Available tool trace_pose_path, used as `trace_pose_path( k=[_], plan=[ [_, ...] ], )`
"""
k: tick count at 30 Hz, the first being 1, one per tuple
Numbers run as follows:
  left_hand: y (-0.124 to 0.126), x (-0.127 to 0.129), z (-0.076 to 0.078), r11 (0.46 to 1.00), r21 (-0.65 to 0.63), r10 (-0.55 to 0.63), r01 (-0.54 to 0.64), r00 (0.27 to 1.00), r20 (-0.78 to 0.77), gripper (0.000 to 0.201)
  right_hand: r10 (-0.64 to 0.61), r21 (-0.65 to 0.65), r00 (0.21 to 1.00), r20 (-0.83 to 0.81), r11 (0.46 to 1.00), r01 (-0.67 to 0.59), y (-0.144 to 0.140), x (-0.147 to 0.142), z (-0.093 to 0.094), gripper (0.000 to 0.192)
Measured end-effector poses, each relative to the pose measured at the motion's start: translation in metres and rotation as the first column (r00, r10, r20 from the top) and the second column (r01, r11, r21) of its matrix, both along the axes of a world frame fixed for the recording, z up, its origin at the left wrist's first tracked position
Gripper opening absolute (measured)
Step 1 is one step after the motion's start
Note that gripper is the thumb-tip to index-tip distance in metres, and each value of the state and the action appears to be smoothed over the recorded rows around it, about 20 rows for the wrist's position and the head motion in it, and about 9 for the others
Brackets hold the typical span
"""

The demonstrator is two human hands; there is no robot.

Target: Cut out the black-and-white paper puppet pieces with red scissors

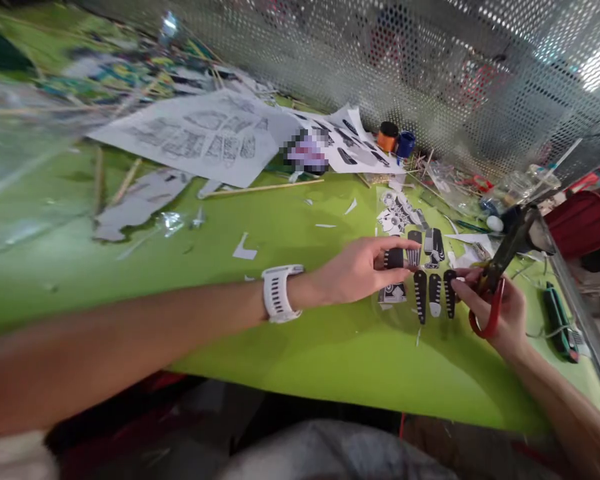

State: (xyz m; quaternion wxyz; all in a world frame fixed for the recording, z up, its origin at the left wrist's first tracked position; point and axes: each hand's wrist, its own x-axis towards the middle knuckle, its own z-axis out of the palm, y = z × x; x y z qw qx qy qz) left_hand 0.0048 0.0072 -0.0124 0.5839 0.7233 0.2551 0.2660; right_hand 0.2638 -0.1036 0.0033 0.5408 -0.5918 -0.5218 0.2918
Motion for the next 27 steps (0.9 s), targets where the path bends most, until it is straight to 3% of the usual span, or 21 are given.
trace_pose_path(
  k=[6,9,11,13,16,19,23,27],
  plan=[
    [0.006,-0.001,0.008,0.999,-0.019,0.04,-0.043,0.992,-0.122,0.058,-0.021,-0.025,1.0,-0.01,0.999,0.021,0.0,0.006,-0.004,0.025],
    [0.009,-0.006,0.014,0.981,0.148,0.152,-0.125,0.97,-0.189,0.049,-0.028,-0.048,1.0,-0.009,0.998,0.028,0.002,0.009,-0.006,0.026],
    [0.012,-0.009,0.013,0.899,0.395,0.277,-0.19,0.945,-0.176,0.041,-0.02,-0.059,1.0,-0.007,0.998,0.02,0.003,0.01,-0.006,0.027],
    [0.014,-0.01,0.009,0.774,0.593,0.343,-0.222,0.934,-0.099,0.035,0.011,-0.07,1.0,-0.006,0.997,-0.011,0.003,0.01,-0.005,0.026],
    [0.012,-0.007,-0.001,0.661,0.728,0.252,-0.181,0.968,0.012,0.03,0.078,-0.088,0.997,0.0,0.993,-0.078,0.002,0.007,-0.003,0.023],
    [0.006,-0.002,-0.006,0.609,0.788,0.07,-0.09,0.996,0.06,0.03,0.139,-0.102,0.99,0.009,0.985,-0.137,-0.001,0.002,-0.001,0.02],
    [-0.002,0.003,-0.006,0.638,0.768,-0.145,0.053,0.988,0.053,0.035,0.244,-0.089,0.969,0.037,0.967,-0.24,-0.002,-0.002,-0.001,0.017],
    [-0.002,0.007,-0.007,0.673,0.73,-0.22,0.121,0.975,0.041,0.039,0.294,-0.071,0.954,0.056,0.955,-0.289,-0.001,-0.002,-0.004,0.017]
  ],
)
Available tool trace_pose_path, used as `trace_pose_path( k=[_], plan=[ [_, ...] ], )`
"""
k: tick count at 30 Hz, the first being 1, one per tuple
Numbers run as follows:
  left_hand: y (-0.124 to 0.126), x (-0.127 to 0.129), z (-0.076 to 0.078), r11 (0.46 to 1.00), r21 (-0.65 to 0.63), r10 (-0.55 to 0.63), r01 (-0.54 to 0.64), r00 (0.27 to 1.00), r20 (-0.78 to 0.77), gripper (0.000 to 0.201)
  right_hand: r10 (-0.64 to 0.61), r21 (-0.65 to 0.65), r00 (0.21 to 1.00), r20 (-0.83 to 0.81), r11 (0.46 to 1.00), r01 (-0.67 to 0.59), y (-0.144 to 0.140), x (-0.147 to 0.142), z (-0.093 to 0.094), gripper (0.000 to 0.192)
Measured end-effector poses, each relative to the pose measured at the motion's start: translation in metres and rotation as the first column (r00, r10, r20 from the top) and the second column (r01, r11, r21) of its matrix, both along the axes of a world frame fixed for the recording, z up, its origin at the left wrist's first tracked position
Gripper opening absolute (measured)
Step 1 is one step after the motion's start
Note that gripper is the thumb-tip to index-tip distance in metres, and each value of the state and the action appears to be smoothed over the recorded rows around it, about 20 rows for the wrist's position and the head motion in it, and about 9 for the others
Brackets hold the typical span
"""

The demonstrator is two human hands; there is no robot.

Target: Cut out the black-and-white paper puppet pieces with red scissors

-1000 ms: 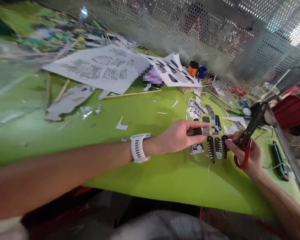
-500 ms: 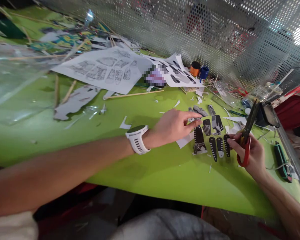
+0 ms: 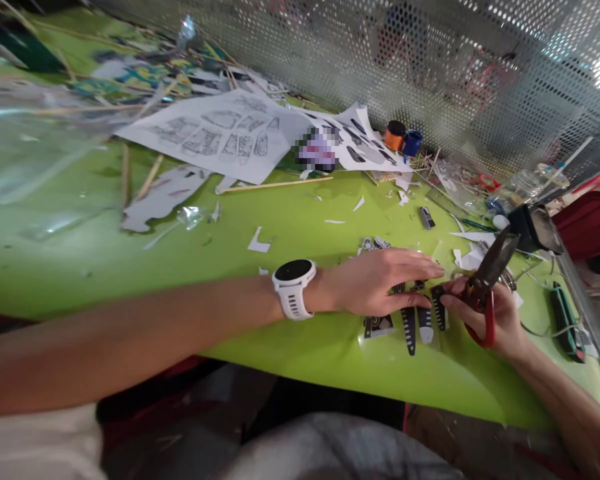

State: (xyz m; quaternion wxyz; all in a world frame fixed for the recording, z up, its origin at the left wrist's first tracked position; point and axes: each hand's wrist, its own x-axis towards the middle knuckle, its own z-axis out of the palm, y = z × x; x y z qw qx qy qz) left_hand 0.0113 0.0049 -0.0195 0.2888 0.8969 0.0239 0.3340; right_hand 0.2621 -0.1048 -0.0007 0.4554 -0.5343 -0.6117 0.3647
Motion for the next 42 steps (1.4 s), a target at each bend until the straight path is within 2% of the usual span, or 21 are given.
trace_pose_path(
  k=[7,10,15,25,32,36,42],
  plan=[
    [0.002,0.004,-0.008,0.998,-0.057,0.019,-0.026,0.993,-0.113,0.047,-0.078,-0.037,0.997,0.008,0.996,0.078,0.003,-0.001,-0.001,0.021],
    [0.002,0.004,-0.008,0.998,-0.058,-0.009,0.003,0.994,-0.113,0.049,-0.114,-0.067,0.993,0.004,0.991,0.114,0.004,0.0,-0.001,0.022],
    [0.002,0.004,-0.008,0.998,-0.057,-0.008,0.005,0.998,-0.063,0.042,-0.11,-0.095,0.994,-0.01,0.99,0.108,0.001,0.0,0.0,0.022],
    [0.001,0.004,-0.009,0.988,-0.059,0.138,-0.141,0.989,-0.048,0.018,-0.094,-0.09,0.996,-0.008,0.992,0.092,0.004,-0.003,0.004,0.022],
    [0.0,0.004,-0.009,0.988,-0.068,0.138,-0.139,0.99,-0.015,0.018,-0.087,-0.073,0.996,-0.009,0.994,0.086,0.003,-0.002,0.003,0.021],
    [-0.003,0.004,-0.006,0.991,-0.07,0.115,-0.115,0.993,-0.009,0.027,-0.073,-0.077,0.997,-0.018,0.994,0.071,0.002,-0.002,0.001,0.02],
    [-0.008,0.002,0.002,0.99,-0.016,0.139,-0.142,0.984,-0.116,0.033,-0.075,-0.069,0.997,-0.015,0.995,0.074,0.0,-0.001,0.001,0.019]
  ],
)
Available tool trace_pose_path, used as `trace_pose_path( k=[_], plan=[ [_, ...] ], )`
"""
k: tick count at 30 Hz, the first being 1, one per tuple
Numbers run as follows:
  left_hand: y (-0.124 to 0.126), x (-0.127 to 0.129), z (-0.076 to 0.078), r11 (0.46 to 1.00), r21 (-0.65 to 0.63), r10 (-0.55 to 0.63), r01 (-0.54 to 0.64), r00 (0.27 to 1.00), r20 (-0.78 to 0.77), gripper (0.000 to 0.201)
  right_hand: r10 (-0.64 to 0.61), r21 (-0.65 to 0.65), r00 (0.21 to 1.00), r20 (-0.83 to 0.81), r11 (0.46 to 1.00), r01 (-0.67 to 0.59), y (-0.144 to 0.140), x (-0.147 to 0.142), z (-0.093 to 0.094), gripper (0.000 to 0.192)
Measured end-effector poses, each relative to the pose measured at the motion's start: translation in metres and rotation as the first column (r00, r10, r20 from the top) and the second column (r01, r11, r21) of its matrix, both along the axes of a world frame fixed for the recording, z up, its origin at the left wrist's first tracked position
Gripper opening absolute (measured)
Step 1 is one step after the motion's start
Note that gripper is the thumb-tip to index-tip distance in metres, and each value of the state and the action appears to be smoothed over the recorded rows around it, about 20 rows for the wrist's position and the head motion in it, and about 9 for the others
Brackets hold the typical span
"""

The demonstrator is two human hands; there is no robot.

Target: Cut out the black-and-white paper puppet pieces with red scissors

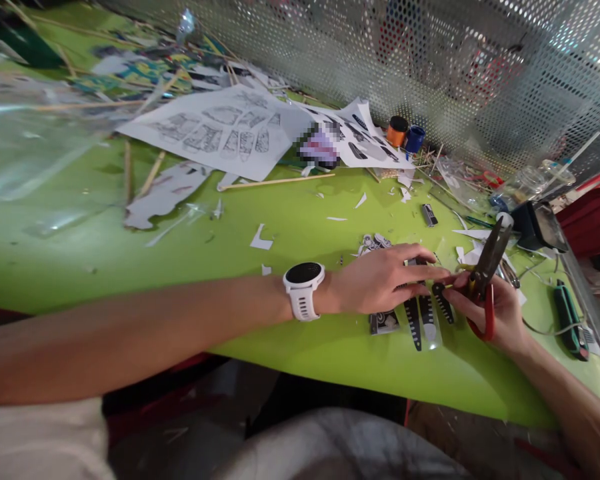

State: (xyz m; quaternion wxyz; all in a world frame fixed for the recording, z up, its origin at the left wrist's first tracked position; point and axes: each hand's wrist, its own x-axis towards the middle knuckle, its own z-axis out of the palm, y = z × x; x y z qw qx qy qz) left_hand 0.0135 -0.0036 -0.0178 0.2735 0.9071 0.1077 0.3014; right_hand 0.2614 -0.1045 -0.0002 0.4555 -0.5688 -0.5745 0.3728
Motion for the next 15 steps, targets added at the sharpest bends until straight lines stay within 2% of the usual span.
trace_pose_path(
  k=[6,9,12,15],
  plan=[
    [0.001,0.001,0.002,0.985,0.17,-0.008,0.01,1.0,-0.012,0.051,0.051,-0.011,0.998,-0.026,0.999,-0.051,-0.001,0.002,0.0,0.017],
    [0.004,0.001,0.002,0.984,0.175,-0.034,0.035,0.999,-0.013,0.066,0.094,-0.022,0.994,-0.052,0.995,-0.096,-0.001,0.002,-0.001,0.018],
    [0.008,0.001,0.005,0.985,0.174,0.001,0.008,0.999,-0.052,0.081,0.096,-0.038,0.993,-0.066,0.994,-0.098,0.0,0.001,-0.003,0.021],
    [0.013,0.002,0.014,0.978,0.207,0.016,0.01,0.992,-0.122,0.074,0.076,-0.046,0.994,-0.078,0.996,-0.08,0.002,-0.001,-0.004,0.022]
  ],
)
